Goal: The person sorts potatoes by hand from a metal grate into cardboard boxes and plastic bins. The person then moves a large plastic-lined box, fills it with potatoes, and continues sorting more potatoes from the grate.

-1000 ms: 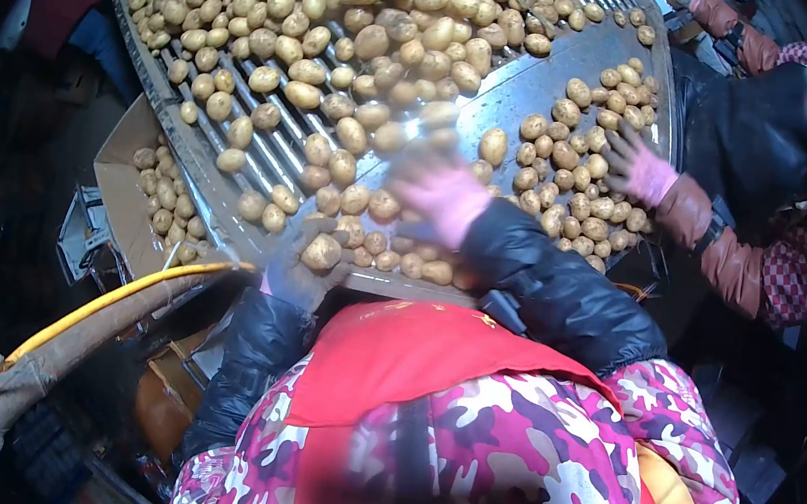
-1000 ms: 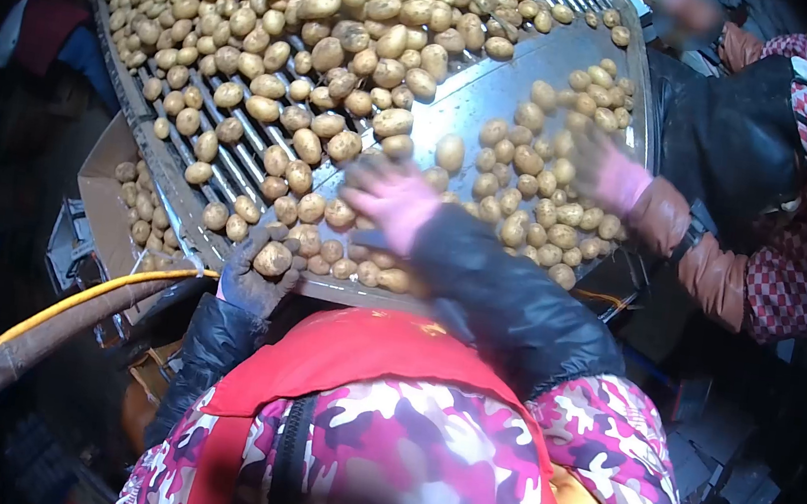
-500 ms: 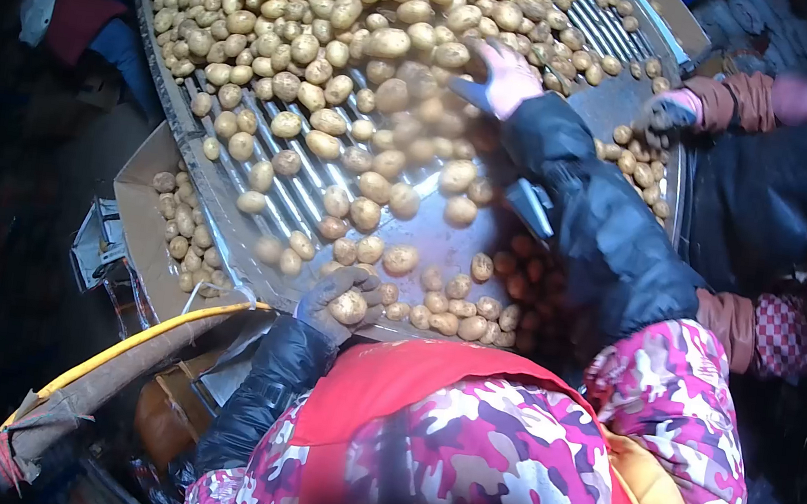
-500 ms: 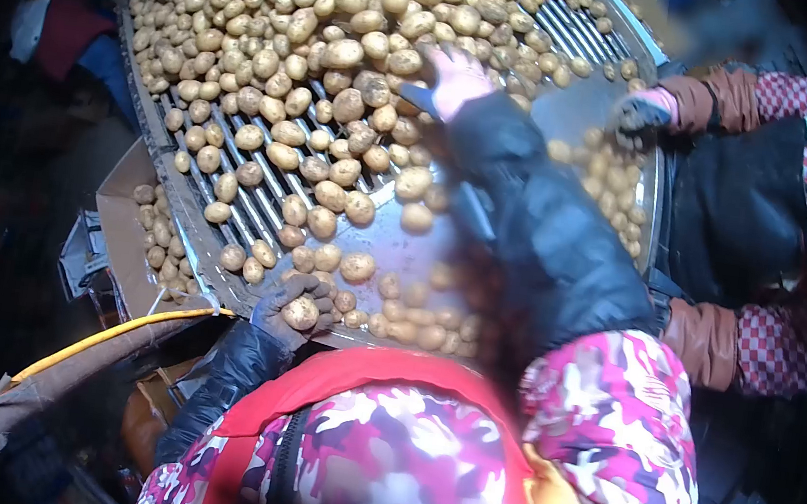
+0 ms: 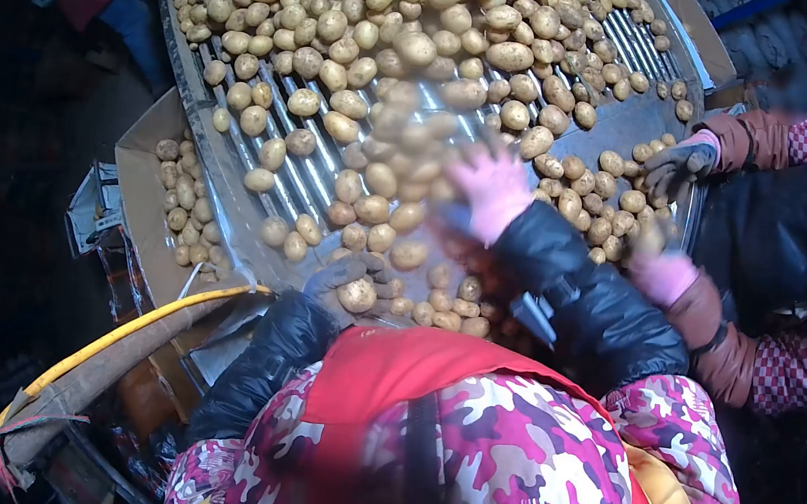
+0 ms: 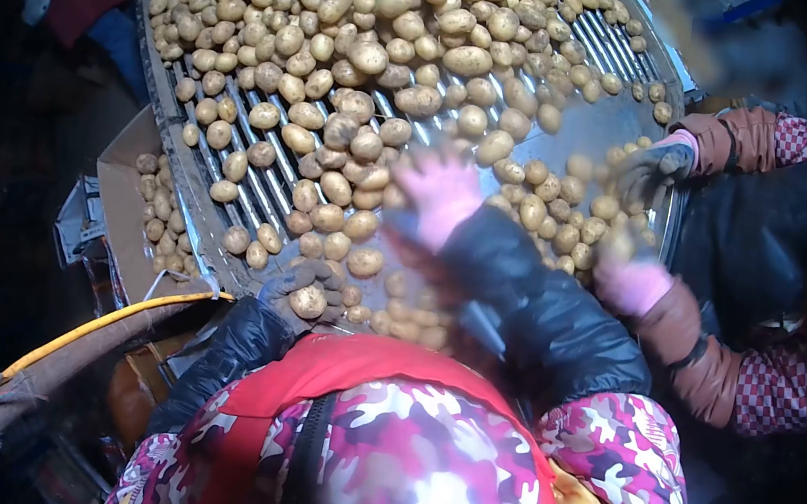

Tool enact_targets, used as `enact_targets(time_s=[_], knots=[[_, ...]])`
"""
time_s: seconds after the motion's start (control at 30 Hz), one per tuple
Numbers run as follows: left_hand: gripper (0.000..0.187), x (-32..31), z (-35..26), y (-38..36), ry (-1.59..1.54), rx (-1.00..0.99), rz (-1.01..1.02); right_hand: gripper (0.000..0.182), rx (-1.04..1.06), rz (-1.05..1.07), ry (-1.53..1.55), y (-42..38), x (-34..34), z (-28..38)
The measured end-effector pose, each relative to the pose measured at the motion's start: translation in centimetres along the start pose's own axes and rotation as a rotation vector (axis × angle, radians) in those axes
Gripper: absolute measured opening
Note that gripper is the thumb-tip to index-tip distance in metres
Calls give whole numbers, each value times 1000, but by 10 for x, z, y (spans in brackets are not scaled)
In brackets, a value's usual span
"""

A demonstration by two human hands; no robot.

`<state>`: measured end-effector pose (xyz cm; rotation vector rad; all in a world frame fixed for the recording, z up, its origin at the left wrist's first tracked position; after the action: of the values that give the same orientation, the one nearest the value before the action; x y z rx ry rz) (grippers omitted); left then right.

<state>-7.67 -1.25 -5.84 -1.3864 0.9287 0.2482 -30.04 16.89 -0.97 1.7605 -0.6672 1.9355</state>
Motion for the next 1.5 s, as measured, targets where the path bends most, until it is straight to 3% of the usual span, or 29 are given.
enact_targets(time_s=[0.07, 0.17, 0.27, 0.33, 0.43, 0.53, 0.6, 0.67, 0.73, 0.77, 0.8, 0.87, 0.9, 0.97, 1.03, 1.07, 1.13, 1.27, 1.3, 1.33, 1.43, 1.47, 1.5], knots=[[47, 5, -1, 1, 17, 41, 45, 61, 191, 33, -59, -16, 13, 29], [44, -6, -7, -6, 62, 75, 100, 53, 329, 250, 219, -19, 17, 38], [41, 3, -5, -8, 93, 94, 110, 45, 2, 343, 619, 42, 34, 10], [41, 10, -4, -8, 94, 87, 140, 43, -75, -4, 347, 93, 18, -4], [47, 11, -3, -2, 145, -4, 222, 56, -123, 236, 91, 141, -2, 9], [59, 18, -2, -1, 240, -88, 258, 59, -256, 364, 268, 134, 3, 9], [64, 19, -3, 3, 158, 6, 323, 63, -220, 272, 453, 109, -13, 2], [68, 10, -5, 10, -20, 120, 359, 62, -171, 374, 518, 70, 27, 23], [70, -2, -7, 10, -172, 183, 330, 60, 15, 445, 705, 40, 25, 46], [70, -8, -8, 9, -212, 180, 290, 61, 137, 354, 588, 26, 27, 56], [71, -3, -4, 15, -9, 86, 280, 61, 257, 262, 470, 16, 30, 64], [73, 7, 2, 27, 419, -86, 215, 58, 252, 395, 537, 27, 32, 59], [74, -10, -5, 7, 384, -32, 226, 58, 197, 511, 577, 50, 33, 48], [70, -8, -10, -4, 331, 6, 236, 53, -44, -66, 363, 95, 47, 11], [68, -13, -12, -7, 449, -45, 228, 47, -111, -292, 27, 144, 36, -17], [67, -15, -9, -7, 403, -23, 183, 43, -150, -78, -81, 164, 25, -23], [66, -18, -4, -5, 306, 14, 91, 41, -184, 91, -246, 172, 19, -11], [64, -26, -1, -8, 32, -25, 197, 48, -297, 53, 203, 148, 5, -45], [64, -26, -1, -10, 24, -46, 215, 55, -171, 80, 466, 143, -10, -65], [64, -26, -2, -11, 21, -67, 235, 57, -202, 113, 747, 125, -30, -85], [63, -25, -4, -17, 175, -99, 186, 55, -288, 158, 1514, 30, -10, -85], [62, -23, -6, -18, 219, -116, 166, 58, -416, 88, 1623, 7, 1, -85], [56, -18, -10, -17, 558, -239, 273, 61, -539, 0, 1727, -15, 19, -79]])
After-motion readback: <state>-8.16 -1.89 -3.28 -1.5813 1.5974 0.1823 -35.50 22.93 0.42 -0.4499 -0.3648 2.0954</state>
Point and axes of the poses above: each hand's wrist, its own y-axis towards the middle knuckle, its own x-axis out of the back of the hand, z = x × y, the point moved 4 cm from there along y, towards the middle knuckle, and after that the axes turned 11 degrees about -y, right-handed, at the moved point
